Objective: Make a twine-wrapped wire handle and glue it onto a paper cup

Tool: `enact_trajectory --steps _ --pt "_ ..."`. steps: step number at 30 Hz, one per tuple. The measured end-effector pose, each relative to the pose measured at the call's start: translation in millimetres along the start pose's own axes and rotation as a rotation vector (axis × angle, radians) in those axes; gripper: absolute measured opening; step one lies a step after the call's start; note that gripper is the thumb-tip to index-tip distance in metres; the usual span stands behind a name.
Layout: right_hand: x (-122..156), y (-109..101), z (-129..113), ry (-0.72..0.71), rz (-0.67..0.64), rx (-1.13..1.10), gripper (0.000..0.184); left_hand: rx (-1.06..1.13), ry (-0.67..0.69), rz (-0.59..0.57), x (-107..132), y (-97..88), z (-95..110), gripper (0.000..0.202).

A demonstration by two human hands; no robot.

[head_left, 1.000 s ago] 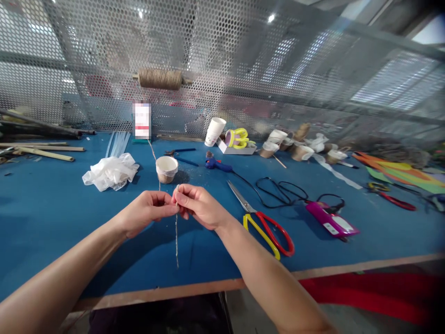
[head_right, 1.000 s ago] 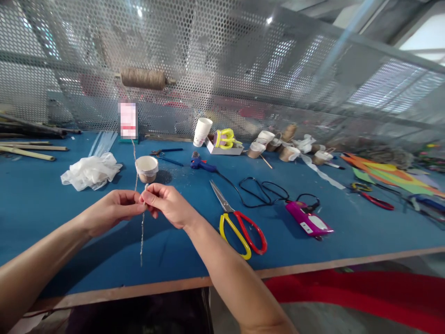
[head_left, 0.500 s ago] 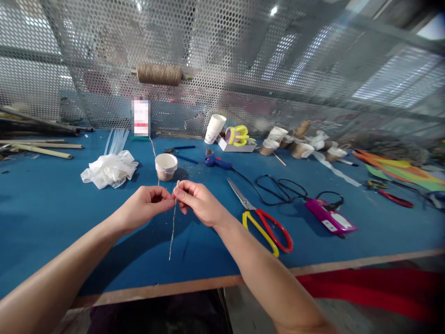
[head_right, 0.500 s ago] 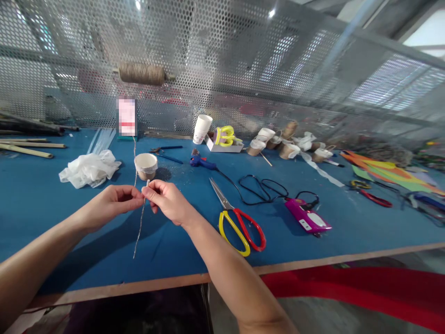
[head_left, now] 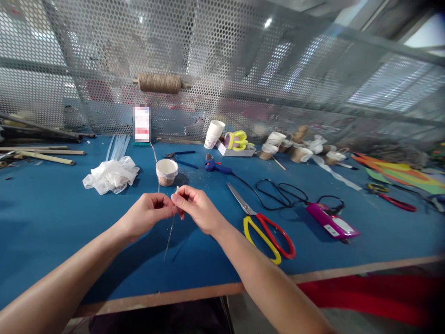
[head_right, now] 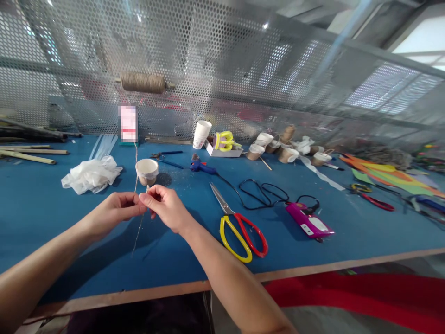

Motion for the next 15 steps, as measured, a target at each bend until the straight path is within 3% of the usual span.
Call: enact_trajectory --steps 4,15 --pt "0.1 -3.3 -3.4 0.004 -0.089 -0.071 0.027 0.068 -0.021 -0.041 -0.1 0.2 0.5 0.022" --pt "-3.7 -1.3 4.4 0.016 0.051 0.085 0.034 -0.018 0.029 0.056 -1.4 3.7 -3.2 0.024"
Point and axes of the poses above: each hand's wrist, its own x-axis away from the middle knuckle, its own y-axis out of the palm, z = x × y, the point moved 1 cm from there along -x, towards the middle knuckle, and after that the axes turned 3 degrees about x, right-handed, at the moved point
